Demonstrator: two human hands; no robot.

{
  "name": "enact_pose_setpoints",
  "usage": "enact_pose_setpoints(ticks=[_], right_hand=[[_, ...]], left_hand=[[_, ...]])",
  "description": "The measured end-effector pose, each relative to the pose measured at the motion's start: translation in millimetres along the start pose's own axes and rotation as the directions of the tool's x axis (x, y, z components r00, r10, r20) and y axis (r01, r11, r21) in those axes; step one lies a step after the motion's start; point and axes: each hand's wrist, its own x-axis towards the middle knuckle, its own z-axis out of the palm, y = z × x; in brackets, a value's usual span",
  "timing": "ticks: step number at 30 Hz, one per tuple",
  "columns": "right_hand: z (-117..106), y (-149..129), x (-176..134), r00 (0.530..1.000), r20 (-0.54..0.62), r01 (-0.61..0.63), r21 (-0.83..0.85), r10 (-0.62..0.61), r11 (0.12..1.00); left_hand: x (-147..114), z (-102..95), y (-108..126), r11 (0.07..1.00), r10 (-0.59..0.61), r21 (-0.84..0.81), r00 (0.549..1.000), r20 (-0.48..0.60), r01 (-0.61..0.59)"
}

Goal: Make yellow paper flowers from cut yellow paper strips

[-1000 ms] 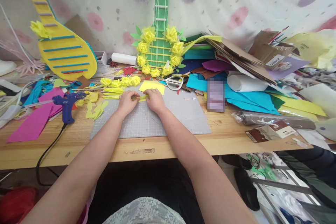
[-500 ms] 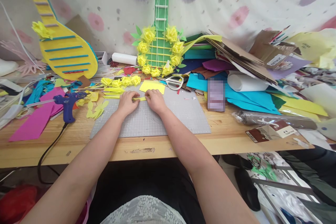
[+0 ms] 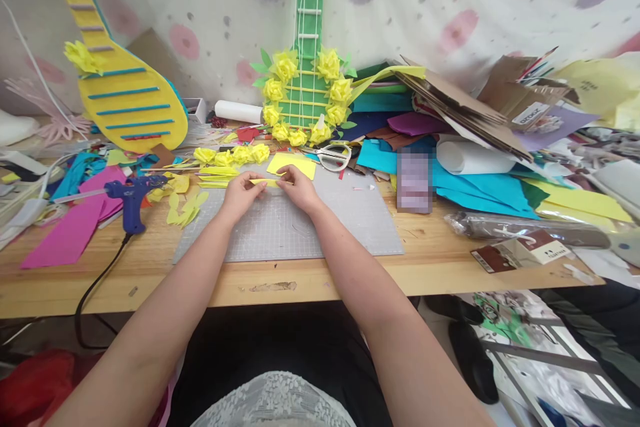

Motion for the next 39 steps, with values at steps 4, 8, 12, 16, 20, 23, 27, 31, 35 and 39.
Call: enact_pose_setpoints(ticks=[4, 8, 12, 16, 20, 23, 27, 31, 35, 39], right_hand=[[0, 2, 2, 1.0, -0.004, -0.02, 0.077, 0.021, 0.997], [0, 3, 2, 0.999, -0.008, -0.036, 0.121, 0.037, 0.992], [-1, 3, 2, 0.999, 0.003, -0.053, 0.128, 0.053, 0.99], [-2, 3, 2, 0.999, 0.018, -0.049, 0.117, 0.047, 0.992], [-3, 2, 2, 0.998, 0.034, -0.053, 0.111, 0.049, 0.992], [-3, 2, 2, 0.998, 0.038, -0.051, 0.111, 0.047, 0.993], [-2, 4, 3, 0.998, 0.029, -0.051, 0.105, 0.048, 0.993], [-2, 5, 3, 0.999, 0.021, -0.041, 0.105, 0.039, 0.994], [-1, 2, 2, 0.999, 0.037, -0.019, 0.106, 0.015, 0.994], [0, -2, 0, 0.998, 0.066, 0.001, 0.106, -0.008, 0.994]], left_hand=[[-1, -1.0, 5, 0.957, -0.157, -0.252, 0.987, -0.02, 0.147], [-3, -4.7, 11, 0.906, -0.256, -0.343, 0.967, 0.021, 0.247], [-4, -7.4, 14, 0.902, -0.272, -0.333, 0.961, 0.06, 0.276], [-3, -8.5, 14, 0.903, -0.275, -0.324, 0.959, 0.07, 0.282], [-3, -6.9, 13, 0.912, -0.271, -0.306, 0.961, 0.052, 0.273], [-3, -4.3, 13, 0.914, -0.283, -0.294, 0.959, 0.031, 0.279], [-3, -3.3, 14, 0.907, -0.299, -0.307, 0.954, 0.009, 0.287], [-3, -5.6, 14, 0.906, -0.31, -0.295, 0.95, 0.024, 0.303], [-3, -5.3, 15, 0.932, -0.267, -0.25, 0.964, 0.019, 0.263], [-3, -1.4, 13, 0.95, -0.206, -0.237, 0.979, 0.014, 0.203]])
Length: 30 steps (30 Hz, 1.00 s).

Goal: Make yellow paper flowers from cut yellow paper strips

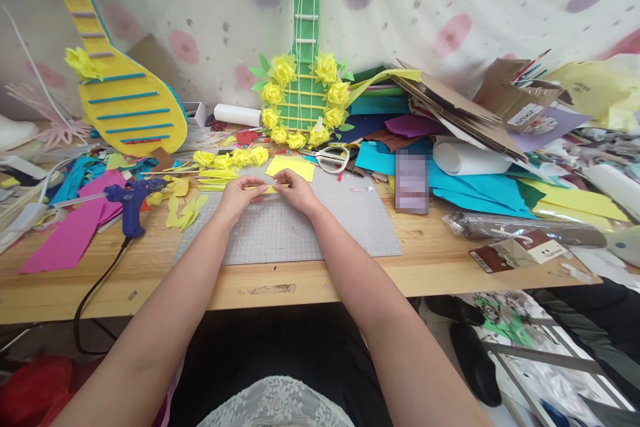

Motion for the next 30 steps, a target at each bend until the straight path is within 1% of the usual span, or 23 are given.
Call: enact_pose_setpoints(ticks=[3, 7, 9, 12, 14, 16, 21, 23, 26, 28, 30], right_hand=[[2, -3, -1, 1.0, -0.001, 0.022, -0.021, -0.022, 1.0], [5, -5, -1, 0.999, -0.02, 0.038, -0.044, -0.039, 0.998], [6, -6, 0, 0.998, -0.057, 0.005, -0.019, -0.006, 1.0], [5, -8, 0, 0.992, -0.119, -0.045, 0.064, 0.052, 0.997], [2, -9, 0, 0.988, -0.133, -0.064, 0.125, 0.08, 0.99], [-2, -11, 0, 0.986, -0.13, -0.084, 0.167, 0.106, 0.982], [-11, -13, -1, 0.983, -0.11, -0.123, 0.199, 0.147, 0.972], [-13, -13, -1, 0.981, -0.107, -0.132, 0.251, 0.163, 0.959], [-12, -12, -2, 0.982, -0.064, -0.148, 0.312, 0.176, 0.939], [-9, -11, -2, 0.984, -0.029, -0.159, 0.297, 0.175, 0.941], [-6, -10, -2, 0.982, -0.038, -0.168, 0.275, 0.186, 0.947]], left_hand=[[1, 2.6, -3, 1.0, 0.028, -0.011, 0.999, -0.023, -0.029], [1, 5.3, -3, 0.998, 0.047, -0.041, 0.999, -0.016, -0.048], [0, 5.7, -2, 0.998, 0.051, -0.046, 0.999, -0.018, -0.052], [0, 4.8, -1, 0.996, 0.062, -0.055, 0.997, -0.039, -0.064], [0, 3.6, 0, 0.996, 0.059, -0.065, 0.997, -0.054, -0.062], [0, 2.5, 1, 0.996, 0.048, -0.073, 0.997, -0.059, -0.052], [1, 0.3, 0, 0.996, 0.0, -0.086, 0.998, -0.056, -0.005], [2, -0.9, 0, 0.996, -0.013, -0.094, 0.998, -0.067, 0.006], [2, -2.1, -1, 0.994, -0.018, -0.113, 0.996, -0.085, 0.008], [2, -2.1, -1, 0.993, -0.016, -0.114, 0.997, -0.08, 0.007], [1, -1.8, -1, 0.994, -0.014, -0.109, 0.998, -0.061, 0.007]])
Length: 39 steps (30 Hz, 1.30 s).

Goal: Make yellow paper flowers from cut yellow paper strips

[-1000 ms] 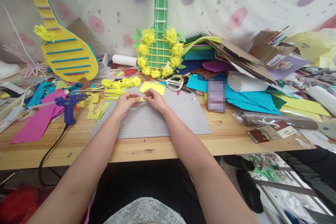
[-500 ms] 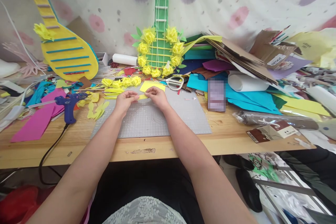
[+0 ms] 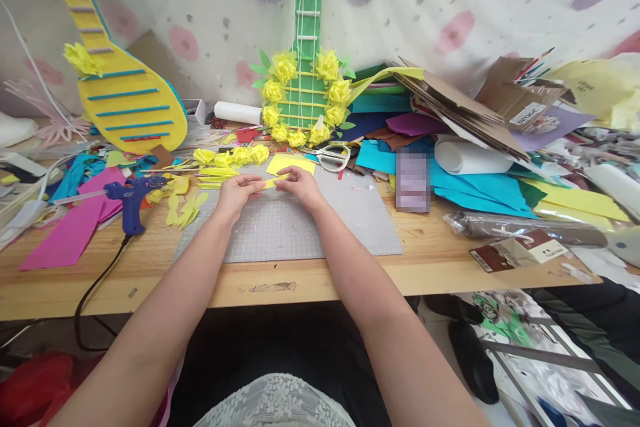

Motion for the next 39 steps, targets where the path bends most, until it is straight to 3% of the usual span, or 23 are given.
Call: enact_pose_setpoints(ticks=[4, 10, 19, 25, 31, 35, 39], right_hand=[[1, 0, 2, 0.997, -0.072, -0.013, 0.012, 0.014, 1.0], [-4, -4, 1, 0.997, -0.055, -0.05, 0.035, 0.052, 0.998], [0, -4, 0, 0.994, -0.061, -0.085, 0.101, 0.092, 0.991], [-2, -5, 0, 0.99, -0.101, -0.085, 0.162, 0.102, 0.983], [-2, -4, 0, 0.991, -0.093, -0.078, 0.168, 0.094, 0.983], [-2, -2, 1, 0.989, -0.118, -0.069, 0.174, 0.09, 0.982], [2, -1, 0, 0.995, -0.074, -0.056, 0.121, 0.065, 0.991]], left_hand=[[-1, -2.4, 3, 1.0, -0.009, -0.017, 0.999, 0.054, 0.01], [0, -9.9, 8, 0.996, -0.072, -0.039, 0.986, 0.148, 0.079], [7, -11.8, 4, 0.999, 0.024, 0.027, 0.994, -0.11, -0.021], [2, -16.0, 12, 0.995, -0.083, -0.057, 0.996, 0.039, 0.085], [-2, -14.3, 17, 0.993, -0.042, -0.109, 0.998, -0.053, 0.036], [-3, -8.9, 14, 0.984, -0.043, -0.174, 0.998, 0.041, 0.05], [-5, -0.4, 8, 0.998, -0.01, -0.061, 0.998, 0.057, 0.014]])
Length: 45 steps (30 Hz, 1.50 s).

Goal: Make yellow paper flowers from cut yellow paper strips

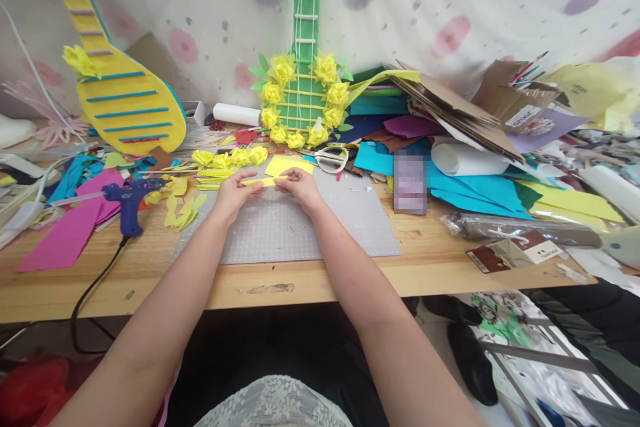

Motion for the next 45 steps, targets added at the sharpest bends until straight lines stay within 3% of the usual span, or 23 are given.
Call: enact_pose_setpoints(ticks=[6, 11, 19, 23, 26, 29, 32, 35, 39, 45], right_hand=[[11, 2, -2, 0.997, 0.01, 0.071, -0.05, -0.07, 0.996], [10, 2, 1, 0.997, -0.062, 0.047, -0.036, -0.049, 0.998], [-18, -5, 4, 0.987, -0.158, 0.031, 0.04, -0.024, 0.999], [-34, -2, 11, 0.958, -0.267, 0.078, -0.105, -0.104, 0.991], [-40, 1, 14, 0.909, -0.307, 0.108, -0.481, -0.282, 0.87], [-42, 2, 13, 0.902, -0.136, 0.153, -0.787, -0.41, 0.598], [-41, 1, 11, 0.912, -0.012, 0.174, -0.893, -0.41, 0.415], [-38, 1, 11, 0.925, -0.016, 0.144, -0.91, -0.381, 0.388], [-36, 0, 10, 0.926, -0.03, 0.134, -0.906, -0.377, 0.401], [-37, 4, 14, 0.901, 0.01, 0.146, -0.949, -0.433, 0.28]], left_hand=[[-1, 5.7, -4, 0.993, 0.029, 0.111, 0.999, -0.025, -0.026], [1, 3.8, -4, 0.997, -0.009, 0.079, 1.0, -0.03, 0.012], [4, -15.5, 8, 1.0, -0.008, -0.005, 0.992, -0.127, 0.007], [7, -34.1, 21, 0.993, 0.114, 0.044, 0.963, -0.245, -0.107], [13, -55.5, 23, 0.942, 0.266, 0.307, 0.862, -0.431, -0.137], [19, -77.0, 20, 0.811, 0.37, 0.585, 0.765, -0.527, 0.012], [20, -88.1, 15, 0.719, 0.394, 0.681, 0.729, -0.56, 0.134], [18, -88.0, 11, 0.671, 0.454, 0.733, 0.717, -0.528, 0.115], [17, -84.8, 8, 0.593, 0.585, 0.803, 0.649, -0.486, 0.066], [16, -83.0, 11, 0.535, 0.695, 0.844, 0.586, -0.417, -0.035]])
